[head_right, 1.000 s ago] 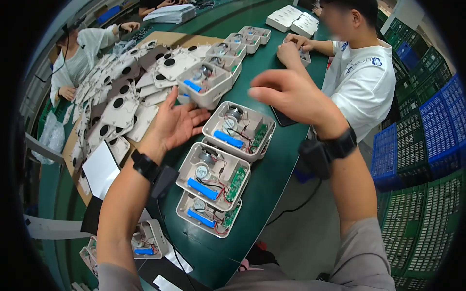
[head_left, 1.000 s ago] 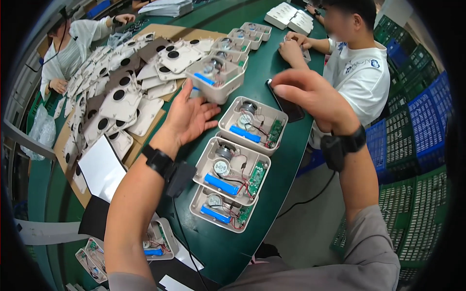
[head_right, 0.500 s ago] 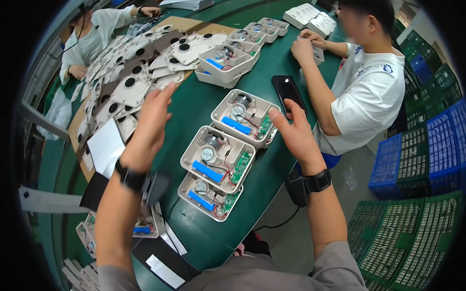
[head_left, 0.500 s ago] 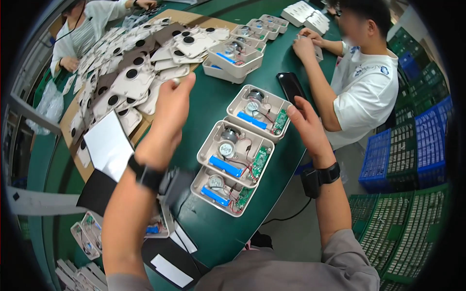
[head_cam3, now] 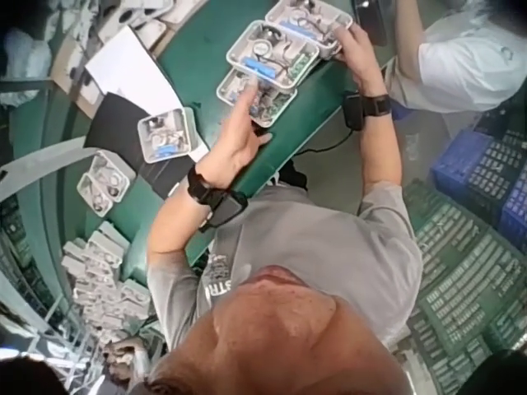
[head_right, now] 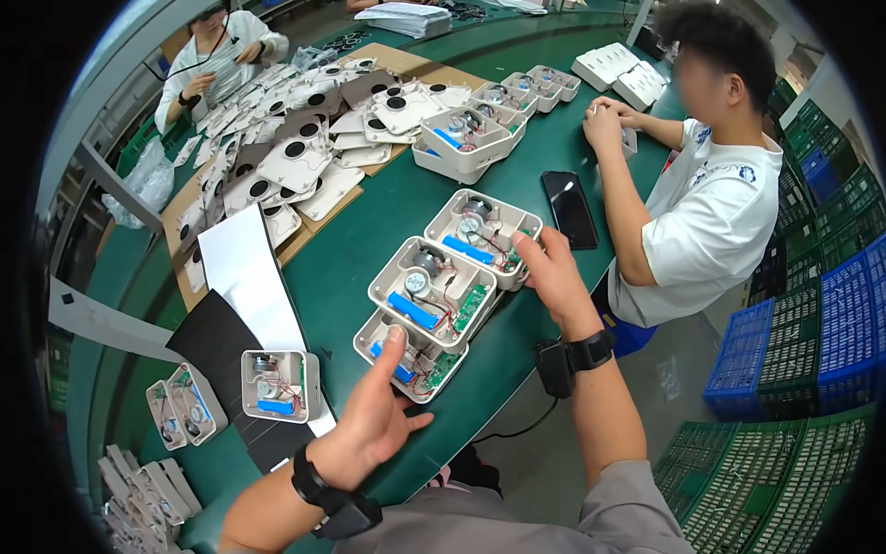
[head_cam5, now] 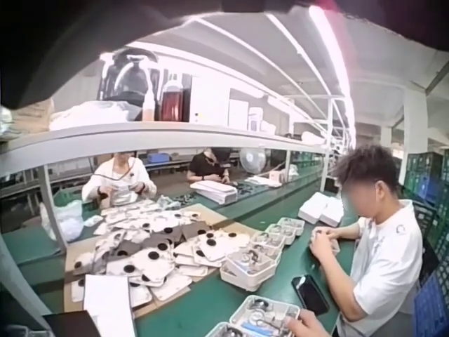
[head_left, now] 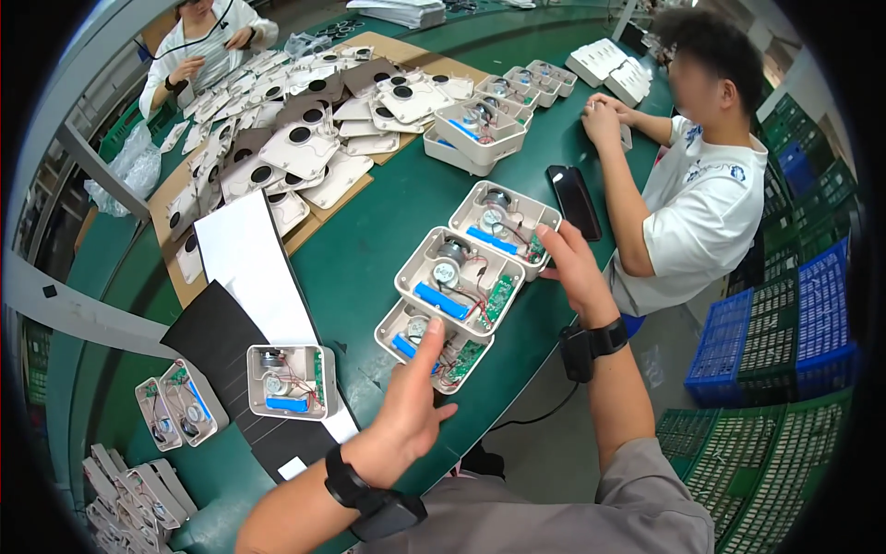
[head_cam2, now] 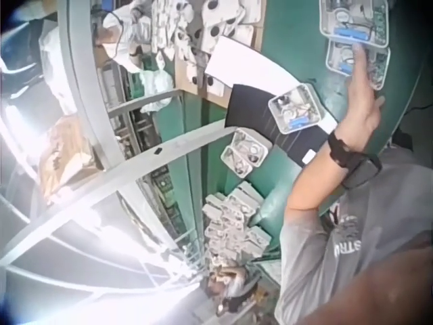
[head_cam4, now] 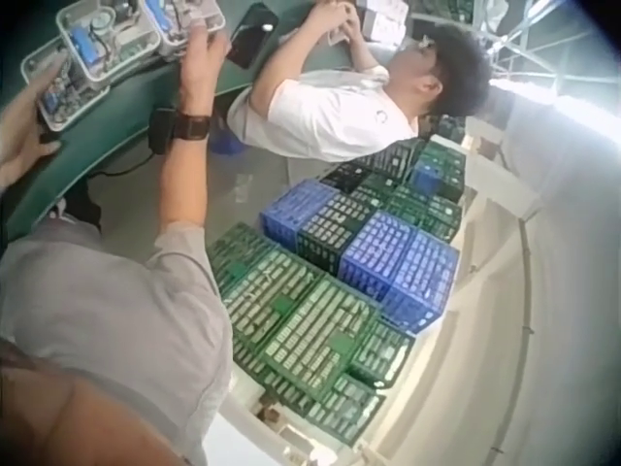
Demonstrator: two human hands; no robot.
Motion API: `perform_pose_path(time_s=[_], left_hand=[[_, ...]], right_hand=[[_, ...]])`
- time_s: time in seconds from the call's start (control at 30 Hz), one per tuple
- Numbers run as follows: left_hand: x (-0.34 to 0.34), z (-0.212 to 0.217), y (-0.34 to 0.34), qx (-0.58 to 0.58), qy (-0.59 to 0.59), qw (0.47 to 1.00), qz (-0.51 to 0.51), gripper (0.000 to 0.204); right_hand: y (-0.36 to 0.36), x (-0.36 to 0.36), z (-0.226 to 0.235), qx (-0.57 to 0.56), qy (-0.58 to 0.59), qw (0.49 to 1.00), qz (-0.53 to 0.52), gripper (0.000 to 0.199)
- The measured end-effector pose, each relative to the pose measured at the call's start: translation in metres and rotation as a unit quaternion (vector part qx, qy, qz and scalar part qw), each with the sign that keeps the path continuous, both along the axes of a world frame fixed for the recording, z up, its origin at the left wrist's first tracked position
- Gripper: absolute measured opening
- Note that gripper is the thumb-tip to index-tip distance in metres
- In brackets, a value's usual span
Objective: Assembling electronic components into plastic housings on a factory production line.
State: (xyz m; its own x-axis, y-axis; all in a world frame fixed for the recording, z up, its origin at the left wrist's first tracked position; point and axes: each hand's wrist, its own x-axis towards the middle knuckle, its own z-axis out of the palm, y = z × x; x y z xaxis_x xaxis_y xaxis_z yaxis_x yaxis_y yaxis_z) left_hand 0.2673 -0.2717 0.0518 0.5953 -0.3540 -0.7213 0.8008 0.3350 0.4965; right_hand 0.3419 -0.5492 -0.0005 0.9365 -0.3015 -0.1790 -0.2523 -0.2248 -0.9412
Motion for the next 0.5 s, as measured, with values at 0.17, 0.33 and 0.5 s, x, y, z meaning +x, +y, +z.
perform_pose_path(time_s=[0.17,0.33,0.5], left_hand=[[0.033,-0.006,0.006,0.075,0.000,0.996,-0.043,0.078],[0.075,-0.015,0.027,0.152,-0.025,0.988,-0.030,0.067],[0.120,-0.019,0.062,0.197,-0.041,0.979,-0.026,0.081]], right_hand=[[0.005,0.026,-0.018,0.041,-0.023,0.998,0.037,0.051],[0.031,0.079,-0.040,-0.084,-0.069,0.994,0.014,0.054],[0.074,0.107,-0.026,-0.095,-0.079,0.992,-0.016,0.062]])
